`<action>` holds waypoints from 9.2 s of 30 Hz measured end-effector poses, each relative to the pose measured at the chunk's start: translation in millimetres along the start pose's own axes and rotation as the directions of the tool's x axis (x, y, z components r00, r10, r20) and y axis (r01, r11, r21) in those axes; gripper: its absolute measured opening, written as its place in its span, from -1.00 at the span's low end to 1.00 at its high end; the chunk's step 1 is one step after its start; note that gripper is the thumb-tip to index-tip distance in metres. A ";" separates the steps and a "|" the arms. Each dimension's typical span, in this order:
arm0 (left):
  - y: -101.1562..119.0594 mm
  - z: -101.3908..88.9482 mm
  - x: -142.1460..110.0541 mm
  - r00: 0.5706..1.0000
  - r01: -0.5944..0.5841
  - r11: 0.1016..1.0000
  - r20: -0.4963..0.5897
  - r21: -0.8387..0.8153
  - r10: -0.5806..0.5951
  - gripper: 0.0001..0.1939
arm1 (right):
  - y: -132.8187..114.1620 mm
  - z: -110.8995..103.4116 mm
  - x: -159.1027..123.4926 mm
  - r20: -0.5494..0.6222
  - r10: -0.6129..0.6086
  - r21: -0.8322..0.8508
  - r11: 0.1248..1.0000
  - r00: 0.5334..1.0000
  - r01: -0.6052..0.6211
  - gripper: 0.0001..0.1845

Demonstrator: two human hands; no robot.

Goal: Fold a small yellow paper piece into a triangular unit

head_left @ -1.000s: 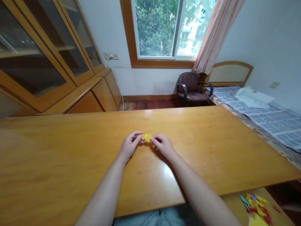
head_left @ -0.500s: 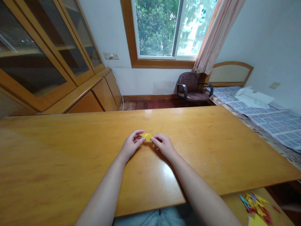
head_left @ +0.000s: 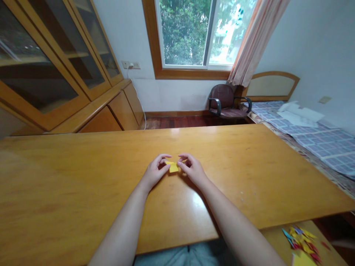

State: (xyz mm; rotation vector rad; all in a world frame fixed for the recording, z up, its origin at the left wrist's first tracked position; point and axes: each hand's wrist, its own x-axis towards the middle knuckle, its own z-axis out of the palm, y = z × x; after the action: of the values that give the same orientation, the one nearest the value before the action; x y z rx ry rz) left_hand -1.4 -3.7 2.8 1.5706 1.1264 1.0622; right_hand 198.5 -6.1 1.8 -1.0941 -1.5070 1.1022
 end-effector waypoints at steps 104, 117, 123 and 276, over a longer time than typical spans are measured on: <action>4.5 6.7 1.7 0.994 0.041 0.995 0.102 -0.086 -0.032 -0.55 | 0.1 -2.3 0.1 0.030 -0.054 -0.074 0.996 0.998 0.056 -0.89; 4.9 7.6 0.6 0.996 -0.001 1.000 0.090 -0.009 0.002 -0.59 | -6.2 0.2 -1.7 -0.007 -0.046 -0.086 0.995 0.999 0.045 -0.88; 5.2 8.8 1.1 0.998 0.014 0.999 0.068 0.036 -0.016 -0.56 | -7.1 0.7 -1.6 0.010 -0.063 -0.096 0.993 0.998 0.064 -0.89; 14.1 12.1 1.1 0.994 0.029 0.999 0.106 0.028 -0.032 -0.64 | -5.0 1.8 -0.7 0.030 0.028 -0.033 0.999 0.999 -0.027 -0.87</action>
State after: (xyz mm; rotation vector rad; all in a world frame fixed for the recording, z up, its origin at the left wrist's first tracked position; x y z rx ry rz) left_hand 13.1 -7.3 13.8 1.6067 1.0924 0.9354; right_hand 196.3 -7.9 6.3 -1.1280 -1.5429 1.1209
